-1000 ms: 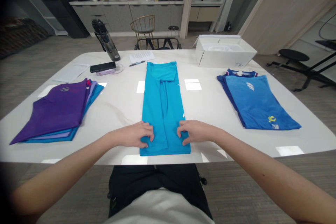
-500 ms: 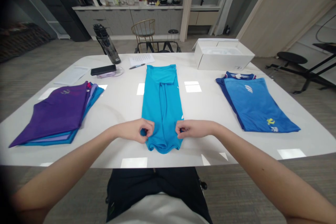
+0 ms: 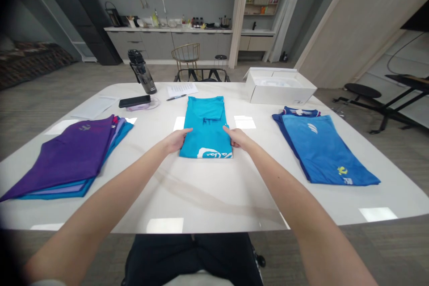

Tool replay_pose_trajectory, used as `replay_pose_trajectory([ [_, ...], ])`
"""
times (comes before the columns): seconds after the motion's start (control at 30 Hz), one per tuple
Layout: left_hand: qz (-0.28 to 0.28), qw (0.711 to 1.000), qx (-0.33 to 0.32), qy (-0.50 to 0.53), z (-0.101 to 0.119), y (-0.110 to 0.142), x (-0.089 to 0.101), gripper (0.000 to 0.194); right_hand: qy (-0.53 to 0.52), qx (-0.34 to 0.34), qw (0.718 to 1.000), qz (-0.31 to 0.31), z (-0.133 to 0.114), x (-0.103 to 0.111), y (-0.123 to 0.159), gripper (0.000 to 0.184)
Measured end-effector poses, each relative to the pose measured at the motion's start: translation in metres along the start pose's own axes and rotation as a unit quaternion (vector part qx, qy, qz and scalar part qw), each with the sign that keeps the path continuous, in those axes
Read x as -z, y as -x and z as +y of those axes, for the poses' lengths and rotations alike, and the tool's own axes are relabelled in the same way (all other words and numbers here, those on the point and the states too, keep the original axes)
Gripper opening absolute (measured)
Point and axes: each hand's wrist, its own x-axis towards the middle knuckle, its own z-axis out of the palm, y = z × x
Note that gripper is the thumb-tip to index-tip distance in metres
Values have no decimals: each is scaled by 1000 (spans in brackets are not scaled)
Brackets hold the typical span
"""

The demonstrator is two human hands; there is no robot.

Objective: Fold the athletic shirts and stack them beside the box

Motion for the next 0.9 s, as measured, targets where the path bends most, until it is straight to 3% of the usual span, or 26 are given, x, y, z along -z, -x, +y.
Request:
replay_pose_trajectory([
  [0.13, 78, 992, -44, -84, -8, -9, -5, 26, -22, 10, 999, 28, 1, -9, -4, 17],
  [0.23, 103, 985, -94, -103, -9, -13, -10, 22, -59, 35, 998, 11, 1, -8, -4, 18],
  [0.37, 62, 981, -180, -32, -3, -16, -10, 21, -103, 137, 985, -33, 4, 0, -4, 35],
  [0.43, 39, 981, -187, 29, 3, -20, -9, 21, -138, 170, 974, -55, 5, 1, -8, 39],
  [0.67, -19, 989, -63, 133, 35, -38, -5, 20, -294, 120, 944, -92, -17, -11, -27, 22],
  [0.9, -69, 978, -118, 157, 90, -61, -10, 20, -294, 99, 947, -78, -68, -5, -57, 19],
])
